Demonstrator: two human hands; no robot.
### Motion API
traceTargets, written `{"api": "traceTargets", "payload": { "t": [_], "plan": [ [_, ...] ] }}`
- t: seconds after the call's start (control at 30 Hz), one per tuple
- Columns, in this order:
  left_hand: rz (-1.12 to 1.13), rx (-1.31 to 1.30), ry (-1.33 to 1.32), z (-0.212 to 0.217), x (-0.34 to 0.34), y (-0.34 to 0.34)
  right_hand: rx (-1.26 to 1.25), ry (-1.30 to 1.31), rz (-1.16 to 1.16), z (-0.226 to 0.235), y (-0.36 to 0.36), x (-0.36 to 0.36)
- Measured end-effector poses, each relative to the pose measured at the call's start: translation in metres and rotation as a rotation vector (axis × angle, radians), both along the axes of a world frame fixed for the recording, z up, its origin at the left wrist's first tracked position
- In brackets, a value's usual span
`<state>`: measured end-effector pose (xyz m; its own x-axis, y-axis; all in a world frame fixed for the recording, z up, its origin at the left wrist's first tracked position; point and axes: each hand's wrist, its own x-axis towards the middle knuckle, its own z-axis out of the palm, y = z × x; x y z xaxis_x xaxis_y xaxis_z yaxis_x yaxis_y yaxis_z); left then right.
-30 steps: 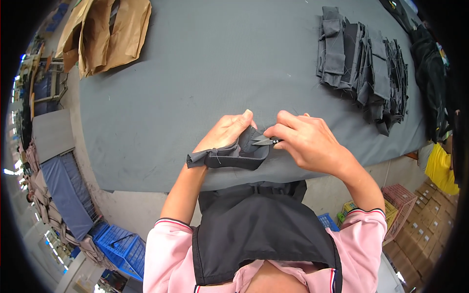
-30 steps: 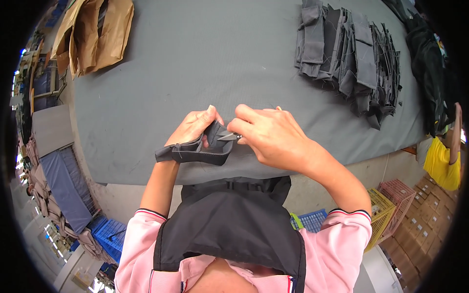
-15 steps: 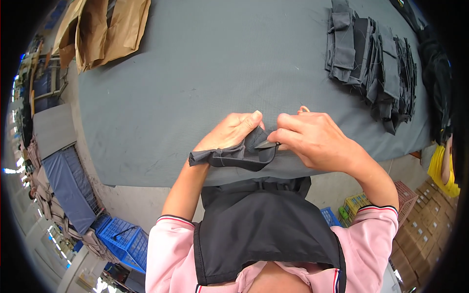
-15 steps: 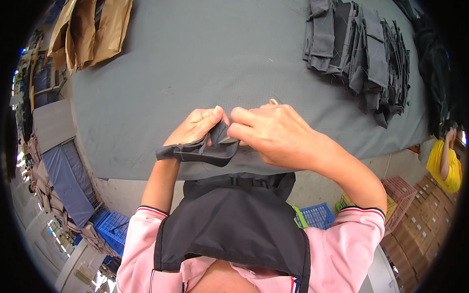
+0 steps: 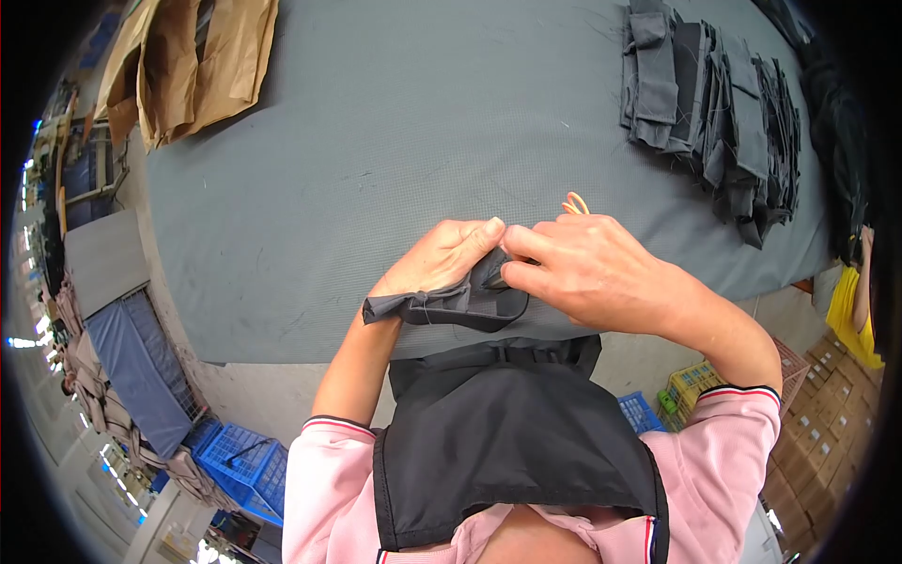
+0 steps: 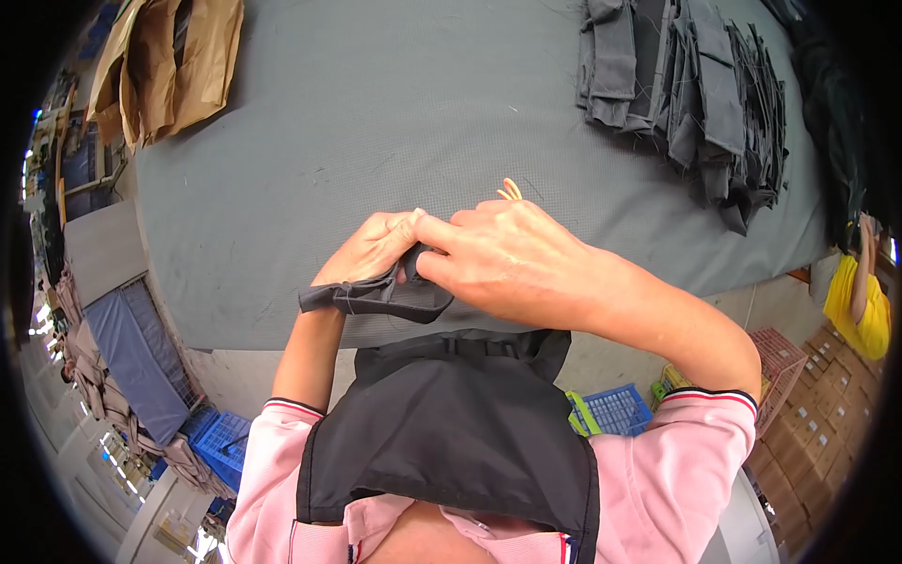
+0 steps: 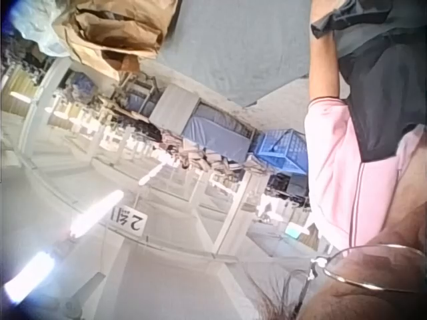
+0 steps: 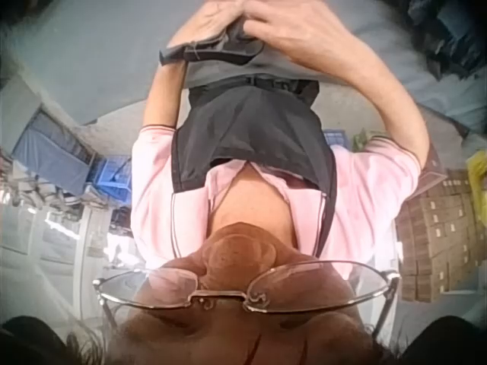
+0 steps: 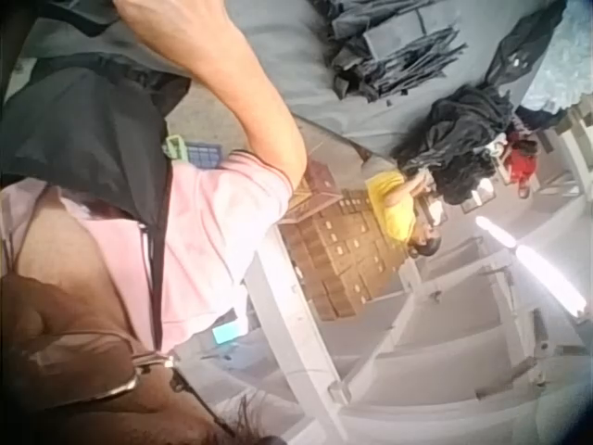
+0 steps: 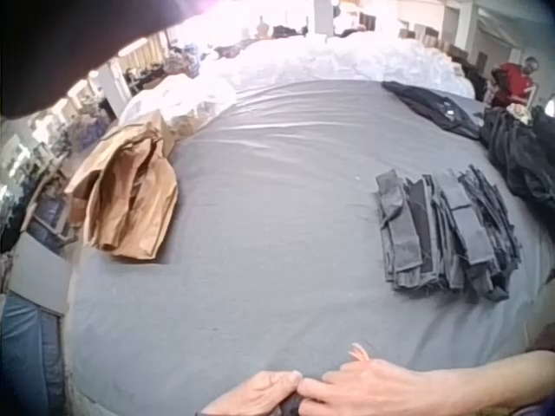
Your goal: Manually trimming loose threads from black industrial fabric pieces using small snips.
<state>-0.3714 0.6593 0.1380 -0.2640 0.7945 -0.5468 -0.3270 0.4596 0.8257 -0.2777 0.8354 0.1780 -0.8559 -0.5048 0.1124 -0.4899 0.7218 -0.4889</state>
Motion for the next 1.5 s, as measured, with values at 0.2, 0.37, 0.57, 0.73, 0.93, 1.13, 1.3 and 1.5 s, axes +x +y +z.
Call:
{"api": "traceTargets", "payload": {
  "t": [0.2, 0.37, 0.57, 0.73, 0.93, 1.13, 1.3, 1.5],
  "plan": [
    [-0.029, -0.001, -0.048, -0.004, 0.003, 0.000, -0.010, -0.053, 0.037, 0.000, -0.001, -0.002],
    [-0.001, 0.066, -0.084, -0.011, 0.005, -0.001, -0.029, -0.059, 0.034, -0.001, -0.004, -0.002],
    [0.000, 0.076, -0.099, -0.014, 0.007, 0.000, -0.023, -0.102, 0.023, -0.007, -0.004, 0.005],
    [-0.044, 0.002, -0.083, -0.015, 0.005, -0.003, -0.186, -0.216, -0.148, -0.016, -0.002, 0.015],
    [-0.051, -0.033, -0.063, -0.014, 0.004, -0.002, -0.069, -0.227, -0.067, -0.002, 0.004, 0.009],
    [-0.018, -0.012, -0.070, -0.001, 0.004, 0.004, -0.070, -0.194, -0.029, -0.003, -0.001, 0.004],
    [0.101, -0.027, 0.000, -0.014, 0.000, -0.008, -0.371, -0.274, -0.467, -0.005, 0.018, 0.027],
    [0.118, -0.075, 0.093, -0.017, 0.003, 0.005, -0.677, -0.370, -0.636, -0.026, -0.021, 0.051]
  ]
}}
